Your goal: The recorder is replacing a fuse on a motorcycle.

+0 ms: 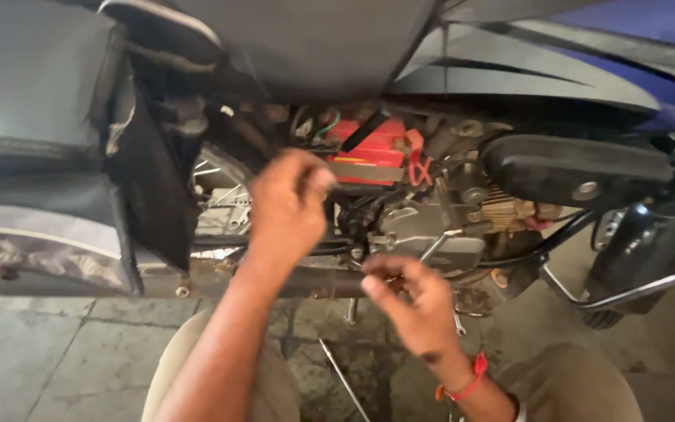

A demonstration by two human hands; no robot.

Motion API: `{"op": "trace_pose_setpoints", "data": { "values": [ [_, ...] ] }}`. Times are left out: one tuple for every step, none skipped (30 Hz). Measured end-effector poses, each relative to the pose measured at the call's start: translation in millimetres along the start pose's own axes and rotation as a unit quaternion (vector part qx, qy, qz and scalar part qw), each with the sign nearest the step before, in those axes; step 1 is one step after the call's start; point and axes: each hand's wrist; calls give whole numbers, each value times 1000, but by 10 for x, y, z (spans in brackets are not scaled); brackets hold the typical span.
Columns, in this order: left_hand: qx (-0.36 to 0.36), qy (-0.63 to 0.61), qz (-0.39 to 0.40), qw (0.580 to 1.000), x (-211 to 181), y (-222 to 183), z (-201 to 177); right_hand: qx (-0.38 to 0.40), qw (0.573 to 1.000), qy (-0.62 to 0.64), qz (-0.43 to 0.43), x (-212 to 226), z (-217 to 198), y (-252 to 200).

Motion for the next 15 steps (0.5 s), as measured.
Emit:
{"op": "trace_pose_setpoints", "data": {
  "values": [
    [64,-54,-57,995,-59,-19,76,-27,971,195,137,-18,-33,27],
    [66,-57,-54,995,-92,-91,198,-31,971,193,135,15,-93,44],
    [122,-101,-84,984,-124,-165,318,-29,968,218,124,47,-153,61],
    [177,-141,-113,967,-151,-239,424,-24,963,244,113,77,-201,85],
    [177,-142,-111,968,-225,-283,495,-24,963,244,111,52,-277,86],
    [157,-160,-177,958,-289,-305,566,-71,976,171,115,23,-349,106],
    [137,-177,-243,944,-348,-323,648,-117,981,98,119,-12,-426,134],
    [139,-179,-240,944,-282,-412,737,-121,981,96,117,4,-518,152],
    [138,-242,-234,931,-210,-497,838,-99,983,67,142,11,-615,176],
    [135,-304,-228,915,-136,-581,956,-75,982,36,168,12,-727,207],
    [136,-308,-225,914,-176,-628,964,-78,983,34,166,-77,-802,136],
    [160,-300,-260,903,-204,-653,978,-60,983,-1,174,-176,-881,100],
    [185,-293,-295,891,-223,-674,994,-43,982,-35,183,-279,-957,73],
    [178,-292,-292,893,-163,-803,1027,-38,983,-36,177,-674,-977,-108],
    [206,-264,-284,899,-92,-929,1070,-53,971,11,232,-1083,-1000,-274]
  ]
}}
Point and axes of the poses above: each hand's wrist, its own y-axis towards the middle knuckle, its own z-axis out of the palm, x = y × z, and after that the axes turned 5 degrees about -y, right-handed
